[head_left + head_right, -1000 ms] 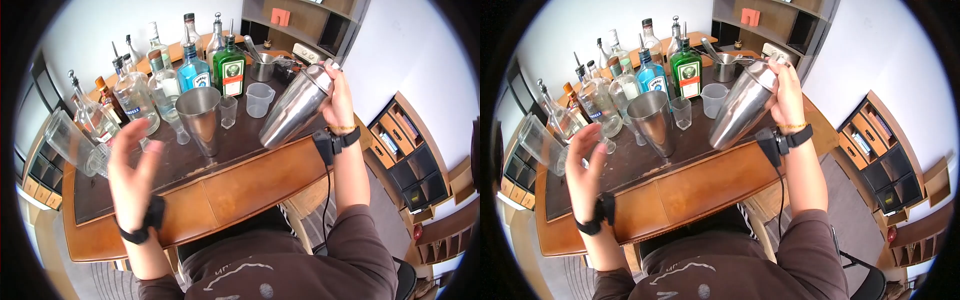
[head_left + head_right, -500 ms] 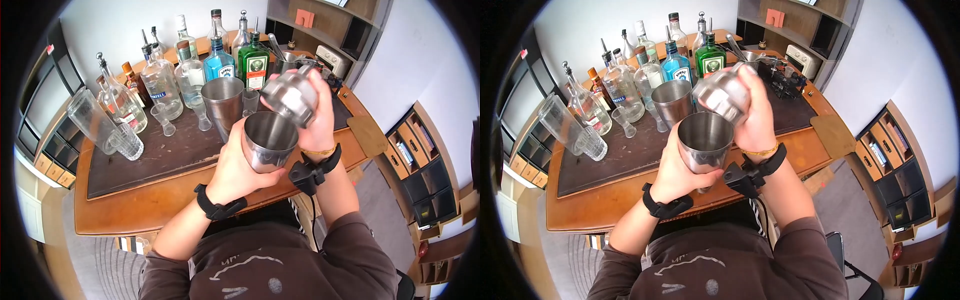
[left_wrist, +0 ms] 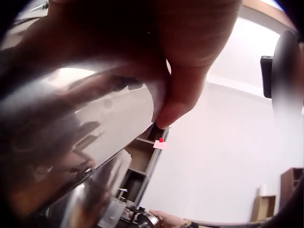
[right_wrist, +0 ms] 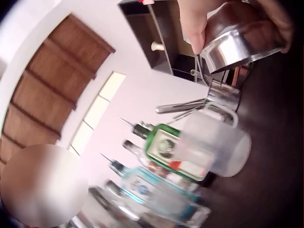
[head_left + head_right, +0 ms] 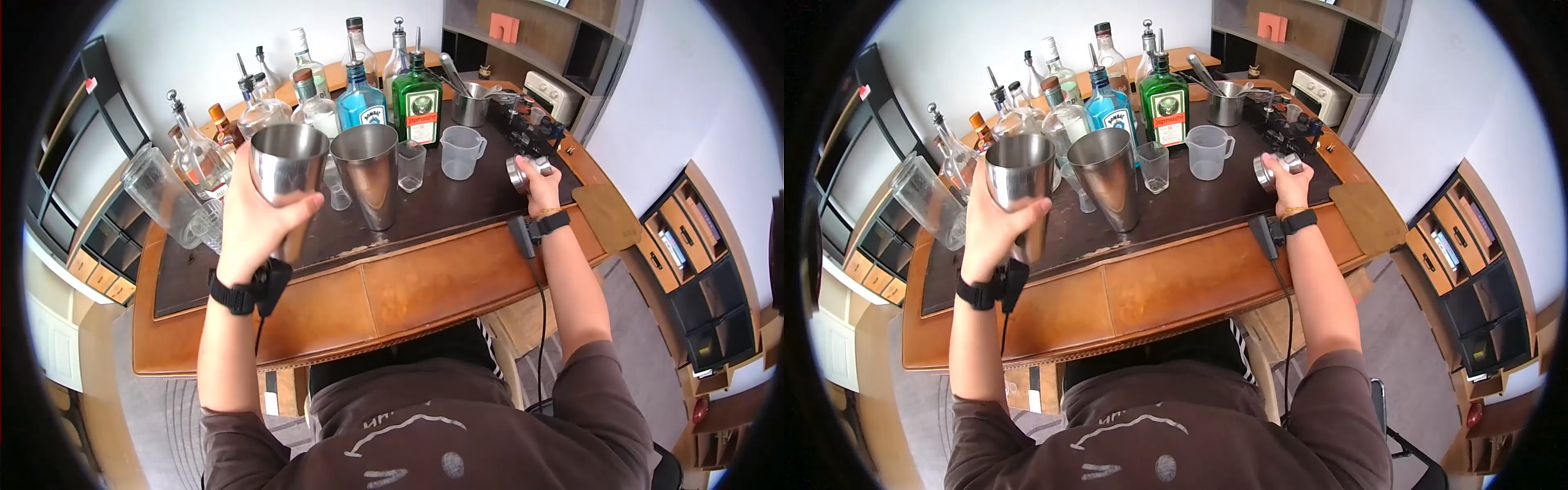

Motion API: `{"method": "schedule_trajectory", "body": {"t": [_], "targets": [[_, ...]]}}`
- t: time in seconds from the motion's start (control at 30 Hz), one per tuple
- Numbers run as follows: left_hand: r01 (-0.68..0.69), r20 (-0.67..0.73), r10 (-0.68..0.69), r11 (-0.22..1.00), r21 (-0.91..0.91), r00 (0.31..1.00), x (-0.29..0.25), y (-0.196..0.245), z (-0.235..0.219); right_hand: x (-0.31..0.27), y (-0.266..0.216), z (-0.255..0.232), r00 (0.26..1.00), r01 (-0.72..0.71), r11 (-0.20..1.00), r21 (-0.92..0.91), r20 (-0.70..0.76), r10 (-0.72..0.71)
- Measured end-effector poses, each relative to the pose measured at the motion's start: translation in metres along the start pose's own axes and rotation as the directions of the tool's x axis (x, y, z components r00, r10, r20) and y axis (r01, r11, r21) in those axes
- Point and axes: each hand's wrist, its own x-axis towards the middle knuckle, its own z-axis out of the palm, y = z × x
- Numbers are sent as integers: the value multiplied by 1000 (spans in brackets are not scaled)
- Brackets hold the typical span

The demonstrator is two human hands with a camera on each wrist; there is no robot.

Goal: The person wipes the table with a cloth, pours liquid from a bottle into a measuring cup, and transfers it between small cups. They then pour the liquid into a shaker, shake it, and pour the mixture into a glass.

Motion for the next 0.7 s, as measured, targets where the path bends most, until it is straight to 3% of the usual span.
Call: {"method": "schedule_trajectory", "body": {"t": [0.07,0.1,0.13,0.17,0.2,0.23,0.27,0.3,0.33,0.37,0.4,0.43,0.47,0.53,0.6,0.7], "targets": [[-50,-40,53,996,78,998,15,4,-1,10,12,-1,978,209,928,-309,39,-207],[-64,-25,71,975,214,997,25,4,0,12,13,-1,978,207,930,-304,42,-204],[-79,-6,86,935,346,996,31,5,-1,13,14,-1,970,241,875,-420,83,-228],[51,95,-82,954,294,992,37,25,-3,14,15,-2,961,275,803,-528,127,-246],[52,93,-84,953,298,992,44,22,-1,15,18,-3,961,276,805,-525,130,-244],[-196,121,156,827,527,980,54,18,3,16,20,-4,956,293,771,-565,162,-245],[-400,208,368,587,704,906,64,13,8,18,23,-5,950,311,735,-603,193,-245],[-473,266,435,485,736,860,73,9,12,21,28,-7,950,313,735,-602,195,-244],[-472,266,435,484,737,861,82,6,18,23,32,-8,947,320,750,-579,211,-242],[-554,376,507,261,790,775,90,4,24,25,35,-9,944,326,765,-556,226,-239],[-601,494,544,23,799,678,93,10,29,11,22,-5,945,326,765,-556,225,-239],[-611,570,434,-56,790,697,92,17,35,-4,9,-2,953,300,739,-603,169,-250],[-610,570,435,-56,790,697,94,18,38,-18,-3,2,958,272,711,-648,112,-264],[-692,712,456,-249,678,534,101,16,46,-25,-9,3,949,290,695,-657,101,-300],[-706,720,469,-250,663,511,101,16,52,-31,-14,4,938,307,679,-667,91,-335],[-779,800,430,-283,559,418,97,18,55,-40,-22,9,915,372,691,-620,118,-386]]}}
